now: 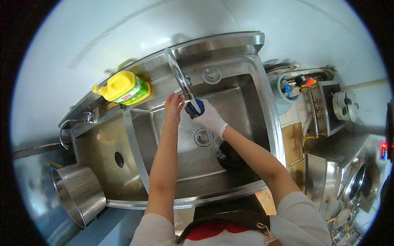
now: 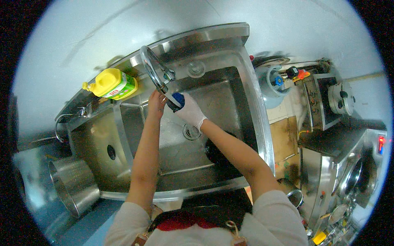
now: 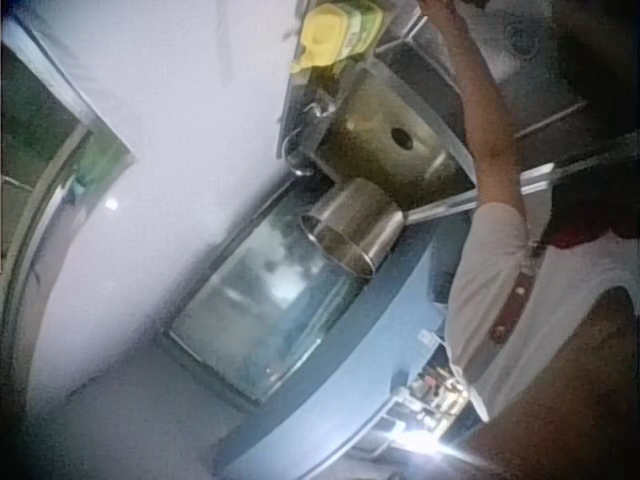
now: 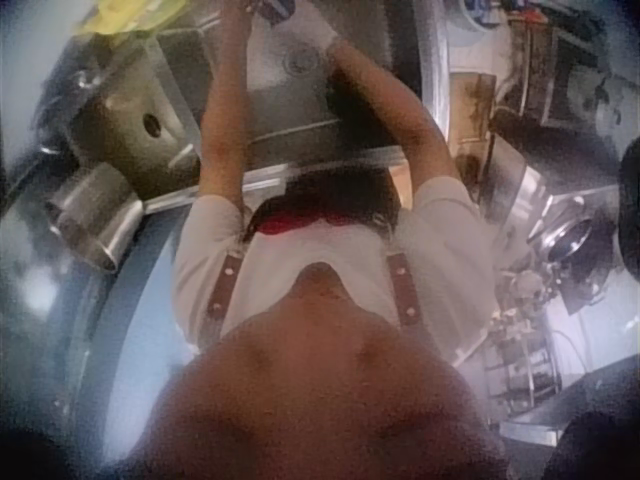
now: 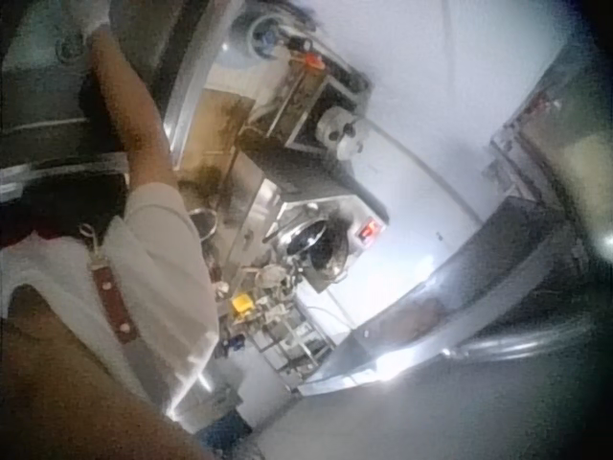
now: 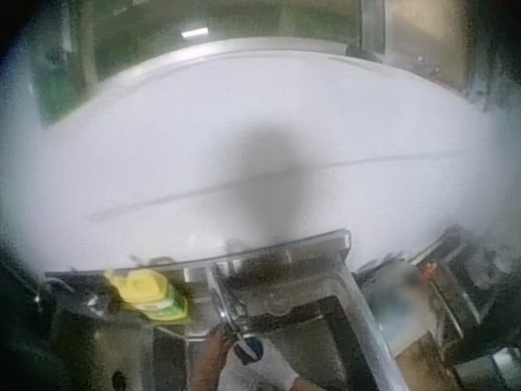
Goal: The person assembles a dish by adding cooked meat and sausages to a bowl containing noodles and vegetables. They retrieve meat from a refrigerator, place it into the bowl, and then move the bowl to a counter. The person also washes a bowl in the sink using a sponge.
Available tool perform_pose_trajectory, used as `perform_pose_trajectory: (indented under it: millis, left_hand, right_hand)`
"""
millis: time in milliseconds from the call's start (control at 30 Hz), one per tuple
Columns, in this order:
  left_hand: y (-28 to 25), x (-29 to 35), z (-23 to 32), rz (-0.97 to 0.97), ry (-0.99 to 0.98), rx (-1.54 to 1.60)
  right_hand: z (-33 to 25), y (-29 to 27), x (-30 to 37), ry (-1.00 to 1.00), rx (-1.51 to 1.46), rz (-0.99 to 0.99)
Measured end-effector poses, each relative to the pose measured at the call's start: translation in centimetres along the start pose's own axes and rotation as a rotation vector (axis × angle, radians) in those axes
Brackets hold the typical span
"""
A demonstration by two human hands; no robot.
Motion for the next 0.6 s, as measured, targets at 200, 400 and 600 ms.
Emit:
perform_pose_trajectory:
  millis: [200, 400, 600]
  left_hand:
    - [1.1, -0.2, 1.8, -0.037, -0.021, -0.139]
    - [6.2, 1.6, 5.6, -0.114, 0.064, -0.444]
    - [1.9, 6.5, 1.8, -0.418, 0.009, -0.075]
  right_hand:
    - [-0.4, 0.0, 0.8, 0.025, -0.109, 0.028]
    - [-3.3, -1.1, 0.9, 0.088, -0.032, -0.025]
    - [-0.4, 0.1, 2.7, 0.414, -1.18, -0.291]
Point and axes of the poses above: each hand's wrist, its own x-axis away from the middle knuckle, its own y-axis out of the palm, z = x × y, the point moved 4 cm from there along -x, towards the middle knuckle, and after that the axes turned 10 degrees about -x, right-handed, at the moved point
